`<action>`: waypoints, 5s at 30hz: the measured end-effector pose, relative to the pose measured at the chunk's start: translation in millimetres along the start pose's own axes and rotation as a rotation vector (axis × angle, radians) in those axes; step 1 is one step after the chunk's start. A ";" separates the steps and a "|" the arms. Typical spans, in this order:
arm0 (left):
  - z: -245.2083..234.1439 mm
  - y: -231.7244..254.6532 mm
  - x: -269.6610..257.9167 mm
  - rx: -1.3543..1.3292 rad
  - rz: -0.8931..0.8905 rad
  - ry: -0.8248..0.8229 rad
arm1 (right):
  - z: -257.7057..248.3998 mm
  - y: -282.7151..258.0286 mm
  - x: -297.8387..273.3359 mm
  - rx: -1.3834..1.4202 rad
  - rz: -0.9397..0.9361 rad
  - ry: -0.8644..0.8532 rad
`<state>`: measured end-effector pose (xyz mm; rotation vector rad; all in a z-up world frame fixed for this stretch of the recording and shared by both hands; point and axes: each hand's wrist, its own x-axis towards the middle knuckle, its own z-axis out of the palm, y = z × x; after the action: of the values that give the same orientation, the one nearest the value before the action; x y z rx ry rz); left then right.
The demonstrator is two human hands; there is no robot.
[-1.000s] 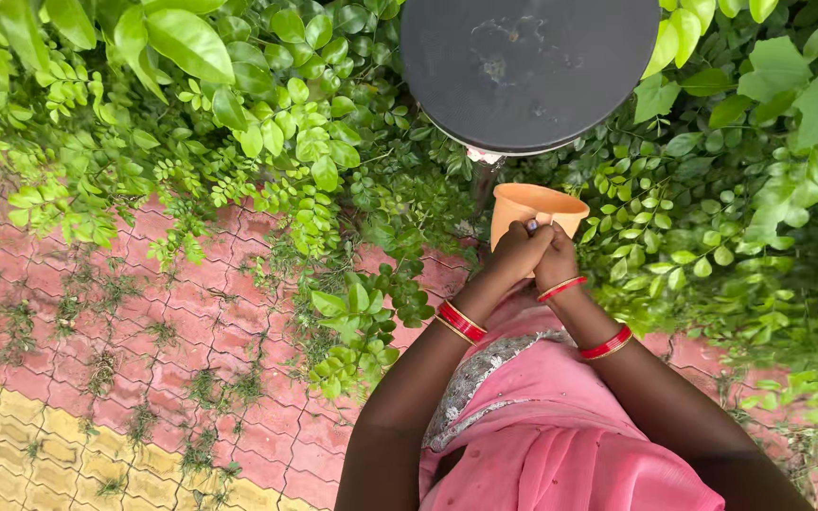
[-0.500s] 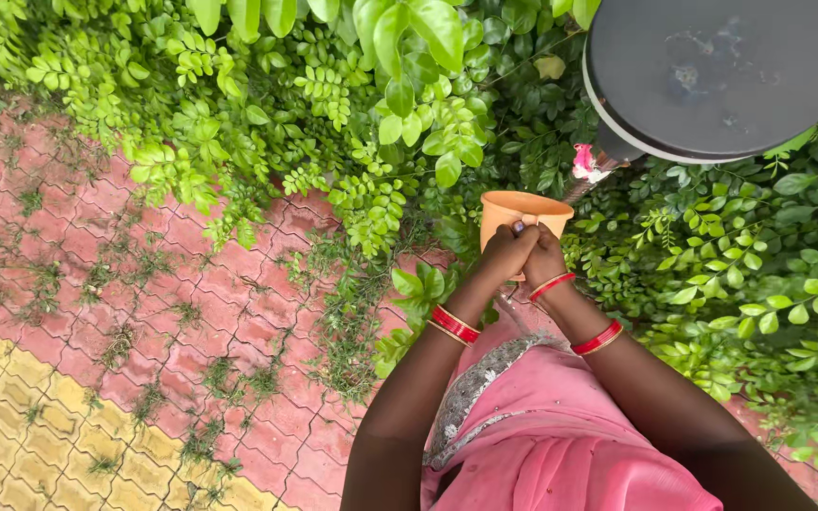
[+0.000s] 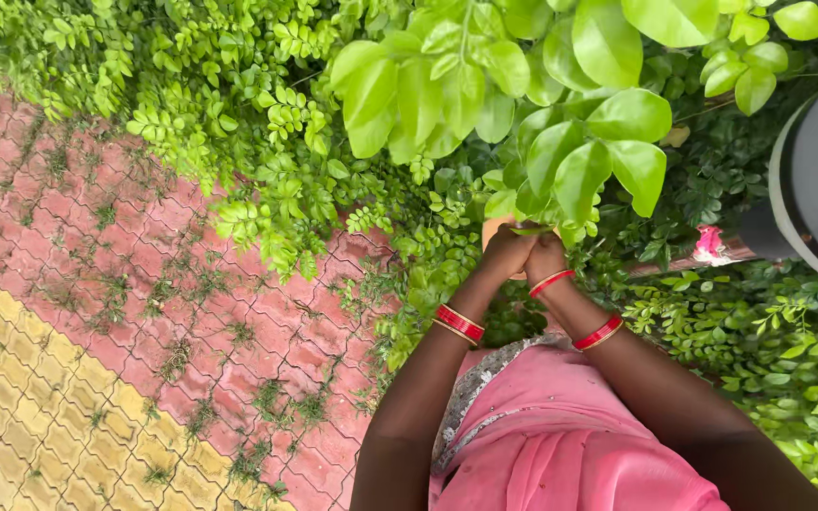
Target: The person picks green leaves from a bush by hand and puts them into a small orange container.
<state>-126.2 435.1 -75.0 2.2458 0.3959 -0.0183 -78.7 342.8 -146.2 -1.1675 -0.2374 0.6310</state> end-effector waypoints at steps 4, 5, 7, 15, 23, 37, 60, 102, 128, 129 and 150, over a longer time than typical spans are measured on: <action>-43.8 -24.2 23.5 -0.331 -0.161 0.084 | 26.9 7.5 47.5 -0.373 -0.031 0.059; -52.1 -25.7 24.4 -0.240 -0.326 0.050 | 32.5 8.4 48.5 -1.198 -0.108 0.006; -72.6 -19.9 19.4 -0.334 -0.374 0.027 | 47.6 -1.7 51.0 -1.159 -0.001 -0.012; -139.3 -37.8 62.4 -0.484 -0.356 0.101 | 133.8 -71.6 93.8 -0.924 -0.162 -0.044; -205.3 -125.2 95.0 -0.458 -0.380 0.056 | 216.6 -19.3 155.6 -0.279 0.044 -0.043; -386.1 -233.1 160.9 -0.978 -0.545 -0.367 | 408.7 -53.2 270.1 -0.322 0.396 0.024; -433.5 -209.7 155.1 -0.801 -0.335 -0.440 | 439.9 -65.0 255.4 -0.110 0.279 0.280; -669.7 -401.8 58.2 -0.716 -0.312 -0.087 | 743.5 37.6 281.9 -0.163 0.252 0.108; -801.4 -576.3 82.2 -0.490 -0.225 0.014 | 909.9 176.6 372.2 -0.122 -0.016 0.169; -806.0 -581.8 80.6 -0.486 -0.228 0.018 | 917.4 180.8 372.6 -0.117 -0.014 0.164; -916.3 -703.7 150.0 -0.520 -0.252 -0.023 | 1002.0 293.1 511.3 -1.014 -0.095 0.236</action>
<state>-295.4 1586.7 -23.8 1.6737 0.5945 -0.0656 -254.6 1490.6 -94.0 -2.1719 -0.4299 0.2566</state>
